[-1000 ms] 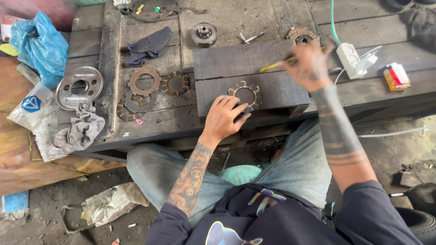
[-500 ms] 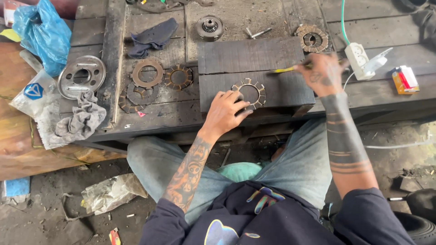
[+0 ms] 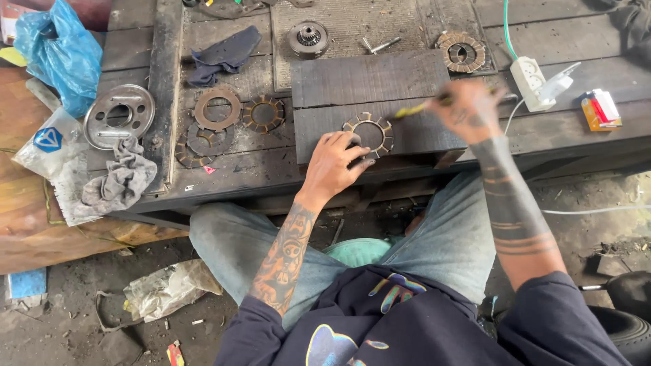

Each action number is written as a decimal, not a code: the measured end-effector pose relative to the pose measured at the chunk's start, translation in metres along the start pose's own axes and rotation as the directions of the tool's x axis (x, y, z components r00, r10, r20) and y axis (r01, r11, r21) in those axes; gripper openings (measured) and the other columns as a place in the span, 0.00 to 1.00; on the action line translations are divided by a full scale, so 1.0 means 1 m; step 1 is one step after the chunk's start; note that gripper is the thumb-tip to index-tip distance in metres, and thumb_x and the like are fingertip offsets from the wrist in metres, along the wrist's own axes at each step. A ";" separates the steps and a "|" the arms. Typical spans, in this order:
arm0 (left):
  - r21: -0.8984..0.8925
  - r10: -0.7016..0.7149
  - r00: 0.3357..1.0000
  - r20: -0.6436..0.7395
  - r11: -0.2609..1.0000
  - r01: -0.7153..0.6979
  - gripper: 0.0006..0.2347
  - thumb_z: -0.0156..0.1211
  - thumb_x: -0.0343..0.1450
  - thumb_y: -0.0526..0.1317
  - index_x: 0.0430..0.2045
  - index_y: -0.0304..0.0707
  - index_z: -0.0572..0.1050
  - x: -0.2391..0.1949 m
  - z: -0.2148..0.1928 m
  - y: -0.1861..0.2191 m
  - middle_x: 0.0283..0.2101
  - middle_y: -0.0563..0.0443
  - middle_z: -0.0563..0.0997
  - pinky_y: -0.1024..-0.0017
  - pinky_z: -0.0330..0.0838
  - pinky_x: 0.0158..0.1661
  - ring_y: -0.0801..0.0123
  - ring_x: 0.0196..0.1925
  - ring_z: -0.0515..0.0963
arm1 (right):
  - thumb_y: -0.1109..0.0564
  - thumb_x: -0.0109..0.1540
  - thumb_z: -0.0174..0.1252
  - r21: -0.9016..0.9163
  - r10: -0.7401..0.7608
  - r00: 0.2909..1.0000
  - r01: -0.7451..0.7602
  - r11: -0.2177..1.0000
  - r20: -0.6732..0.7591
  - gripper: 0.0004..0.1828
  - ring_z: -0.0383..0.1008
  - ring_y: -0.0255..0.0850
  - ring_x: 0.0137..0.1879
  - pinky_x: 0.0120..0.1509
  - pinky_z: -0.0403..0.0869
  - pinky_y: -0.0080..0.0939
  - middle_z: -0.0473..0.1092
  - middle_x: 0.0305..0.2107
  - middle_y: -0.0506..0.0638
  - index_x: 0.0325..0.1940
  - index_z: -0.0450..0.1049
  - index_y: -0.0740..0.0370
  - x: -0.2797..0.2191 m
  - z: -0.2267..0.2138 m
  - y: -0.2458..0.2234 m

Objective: Cleaning motorcycle clutch plates using a small brush on a workbench.

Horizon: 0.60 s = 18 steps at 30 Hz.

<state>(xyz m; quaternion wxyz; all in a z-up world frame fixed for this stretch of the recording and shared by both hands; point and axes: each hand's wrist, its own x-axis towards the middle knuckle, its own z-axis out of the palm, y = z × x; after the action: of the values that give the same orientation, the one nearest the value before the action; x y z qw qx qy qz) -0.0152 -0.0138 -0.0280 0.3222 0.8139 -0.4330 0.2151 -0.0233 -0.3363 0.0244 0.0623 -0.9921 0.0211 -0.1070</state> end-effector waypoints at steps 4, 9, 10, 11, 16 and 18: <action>-0.006 0.006 0.998 -0.068 1.000 -0.007 0.08 0.70 0.67 0.48 0.33 0.49 0.83 -0.001 0.001 0.002 0.38 0.54 0.77 0.66 0.70 0.51 0.64 0.47 0.79 | 0.38 0.65 0.68 -0.102 -0.141 0.971 0.123 0.987 -0.193 0.13 0.72 0.52 0.51 0.63 0.61 0.69 0.76 0.35 0.50 0.42 0.80 0.45 -0.011 0.007 -0.007; 0.072 -0.007 0.992 -0.126 0.997 0.016 0.10 0.70 0.66 0.50 0.34 0.51 0.83 -0.013 0.023 0.001 0.38 0.55 0.76 0.66 0.70 0.47 0.65 0.45 0.78 | 0.38 0.66 0.66 0.057 0.020 0.999 -0.018 0.998 -0.039 0.19 0.72 0.55 0.50 0.61 0.56 0.84 0.76 0.35 0.53 0.43 0.81 0.54 -0.011 0.019 0.003; 0.121 -0.028 0.986 -0.162 0.992 0.048 0.10 0.70 0.65 0.51 0.34 0.52 0.83 -0.015 0.030 0.002 0.38 0.57 0.75 0.66 0.70 0.46 0.66 0.44 0.78 | 0.42 0.67 0.68 -0.034 0.053 0.987 -0.059 0.998 -0.150 0.14 0.70 0.55 0.50 0.59 0.55 0.82 0.74 0.35 0.53 0.43 0.80 0.53 -0.009 0.006 0.011; 0.126 -0.033 0.986 -0.165 0.990 0.054 0.10 0.70 0.65 0.51 0.34 0.52 0.83 -0.016 0.034 0.008 0.38 0.57 0.75 0.66 0.70 0.46 0.66 0.44 0.78 | 0.42 0.67 0.68 -0.033 0.045 0.988 -0.050 0.998 -0.150 0.14 0.70 0.55 0.50 0.59 0.55 0.82 0.74 0.35 0.53 0.43 0.80 0.53 -0.013 -0.001 -0.004; 0.258 -0.087 0.960 -0.268 0.953 0.159 0.10 0.64 0.70 0.52 0.34 0.50 0.81 -0.011 0.044 0.026 0.33 0.56 0.68 0.65 0.65 0.38 0.64 0.39 0.74 | 0.38 0.69 0.66 -0.435 0.006 0.948 -0.151 0.887 -0.317 0.11 0.66 0.46 0.56 0.66 0.51 0.68 0.75 0.35 0.45 0.42 0.79 0.42 -0.025 0.033 -0.018; 0.237 -0.093 0.967 -0.237 0.960 0.151 0.10 0.63 0.71 0.51 0.35 0.49 0.81 -0.011 0.033 0.031 0.33 0.56 0.68 0.66 0.63 0.38 0.64 0.39 0.73 | 0.40 0.67 0.67 -0.373 0.022 0.952 -0.141 0.917 -0.304 0.12 0.66 0.47 0.54 0.64 0.53 0.70 0.73 0.36 0.46 0.42 0.78 0.47 -0.025 0.014 0.002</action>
<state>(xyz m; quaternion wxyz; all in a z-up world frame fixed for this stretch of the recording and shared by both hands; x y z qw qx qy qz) -0.0450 -0.0434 -0.0475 0.2749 0.8442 -0.3117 0.3384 -0.0448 -0.3347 0.0055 -0.1361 -0.9557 0.0927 -0.2441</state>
